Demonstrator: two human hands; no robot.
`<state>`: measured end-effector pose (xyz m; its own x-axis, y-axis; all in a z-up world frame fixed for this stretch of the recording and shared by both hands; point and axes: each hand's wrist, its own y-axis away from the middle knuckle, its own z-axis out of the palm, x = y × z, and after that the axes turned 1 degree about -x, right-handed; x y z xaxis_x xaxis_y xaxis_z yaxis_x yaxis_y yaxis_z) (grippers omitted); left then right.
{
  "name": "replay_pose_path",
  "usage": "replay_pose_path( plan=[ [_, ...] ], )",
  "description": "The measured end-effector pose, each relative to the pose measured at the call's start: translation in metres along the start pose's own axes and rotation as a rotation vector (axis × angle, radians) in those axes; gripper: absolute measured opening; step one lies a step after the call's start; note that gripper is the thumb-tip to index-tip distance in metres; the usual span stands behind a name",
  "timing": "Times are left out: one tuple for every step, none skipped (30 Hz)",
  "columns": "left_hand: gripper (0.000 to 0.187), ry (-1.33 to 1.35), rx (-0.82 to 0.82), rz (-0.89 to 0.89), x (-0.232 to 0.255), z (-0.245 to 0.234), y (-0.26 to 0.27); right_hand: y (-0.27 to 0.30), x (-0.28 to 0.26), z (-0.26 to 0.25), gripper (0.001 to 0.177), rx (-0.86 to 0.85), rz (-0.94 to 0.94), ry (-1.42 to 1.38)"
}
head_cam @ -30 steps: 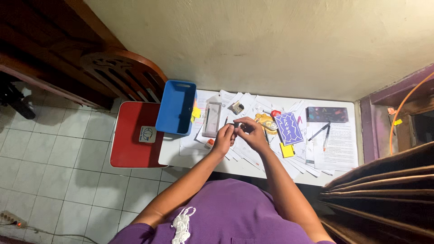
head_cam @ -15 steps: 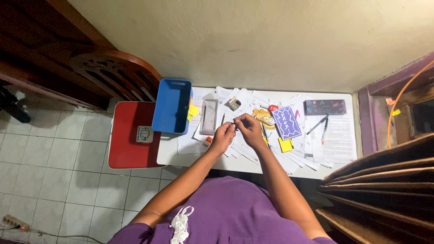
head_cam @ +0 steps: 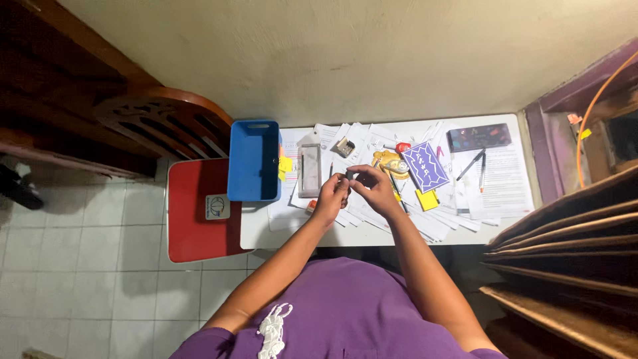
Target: The person disassembles and reassembles a pen by hand on a desk, handling the internal spring, the tube, and the outer casing parts. The workspace contains various papers and a phone displaying a video.
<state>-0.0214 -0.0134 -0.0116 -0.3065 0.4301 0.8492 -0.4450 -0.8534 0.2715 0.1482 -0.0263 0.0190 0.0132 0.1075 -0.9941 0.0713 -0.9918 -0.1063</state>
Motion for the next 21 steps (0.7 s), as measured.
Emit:
replay_pose_path(
  plan=[
    [0.026,-0.006,-0.007,-0.003,0.002,-0.003,0.000,0.000,-0.004,0.001,0.028,0.008,0.047,-0.012],
    [0.027,0.006,-0.034,-0.024,0.003,-0.006,0.001,0.000,-0.006,0.004,0.027,0.016,0.093,-0.025],
    [0.028,0.021,-0.062,-0.045,0.002,-0.007,0.001,0.000,-0.005,0.005,0.027,0.025,0.092,-0.023],
    [0.028,0.019,-0.071,-0.047,0.002,-0.008,0.000,-0.001,-0.003,0.007,0.023,0.036,0.048,-0.082],
    [0.028,0.049,-0.090,-0.061,0.001,-0.010,0.000,0.000,0.001,0.009,0.019,0.047,0.007,-0.142],
    [0.028,0.079,-0.108,-0.074,0.000,-0.011,0.000,0.000,0.006,0.011,0.019,0.056,0.008,-0.140],
    [0.028,0.078,-0.114,-0.078,0.000,-0.013,0.001,0.001,0.012,0.013,0.016,0.088,0.015,-0.129],
    [0.026,0.076,-0.126,-0.072,-0.001,-0.014,0.002,0.002,0.017,0.016,0.014,0.120,0.021,-0.119],
    [0.025,0.074,-0.141,-0.068,0.001,-0.014,0.002,0.002,0.022,0.017,0.014,0.128,0.022,-0.117],
    [0.025,0.072,-0.147,-0.072,0.002,-0.013,0.002,0.002,0.028,0.018,0.015,0.177,0.050,-0.085],
    [0.026,0.022,-0.170,-0.071,0.004,-0.011,0.004,0.003,0.033,0.019,0.019,0.223,0.079,-0.053],
    [0.026,-0.028,-0.192,-0.069,0.007,-0.009,0.006,0.002,0.038,0.020,0.019,0.229,0.080,-0.053],
    [0.026,-0.029,-0.197,-0.073,0.010,-0.007,0.009,0.000,0.041,0.019,0.026,0.251,0.061,-0.106],
    [0.026,-0.053,-0.199,-0.099,0.013,-0.006,0.012,-0.001,0.043,0.019,0.034,0.273,0.042,-0.160],
    [0.027,-0.075,-0.199,-0.125,0.016,-0.005,0.014,-0.001,0.042,0.019,0.034,0.278,0.045,-0.160],
    [0.027,-0.075,-0.202,-0.130,0.018,-0.006,0.014,0.000,0.040,0.019,0.031,0.265,0.043,-0.136],
    [0.027,-0.081,-0.183,-0.114,0.021,-0.007,0.013,0.002,0.036,0.019,0.031,0.250,0.041,-0.113],
    [0.027,-0.088,-0.164,-0.097,0.022,-0.009,0.013,0.005,0.030,0.021,0.031,0.254,0.045,-0.113],
    [0.027,-0.087,-0.164,-0.098,0.024,-0.011,0.012,0.006,0.024,0.023,0.023,0.217,0.068,-0.117],
    [0.027,-0.107,-0.153,-0.095,0.026,-0.013,0.012,0.008,0.017,0.025,0.021,0.181,0.091,-0.122],
    [0.028,-0.127,-0.141,-0.088,0.028,-0.016,0.012,0.007,0.011,0.027,0.021,0.178,0.090,-0.122]
  ],
)
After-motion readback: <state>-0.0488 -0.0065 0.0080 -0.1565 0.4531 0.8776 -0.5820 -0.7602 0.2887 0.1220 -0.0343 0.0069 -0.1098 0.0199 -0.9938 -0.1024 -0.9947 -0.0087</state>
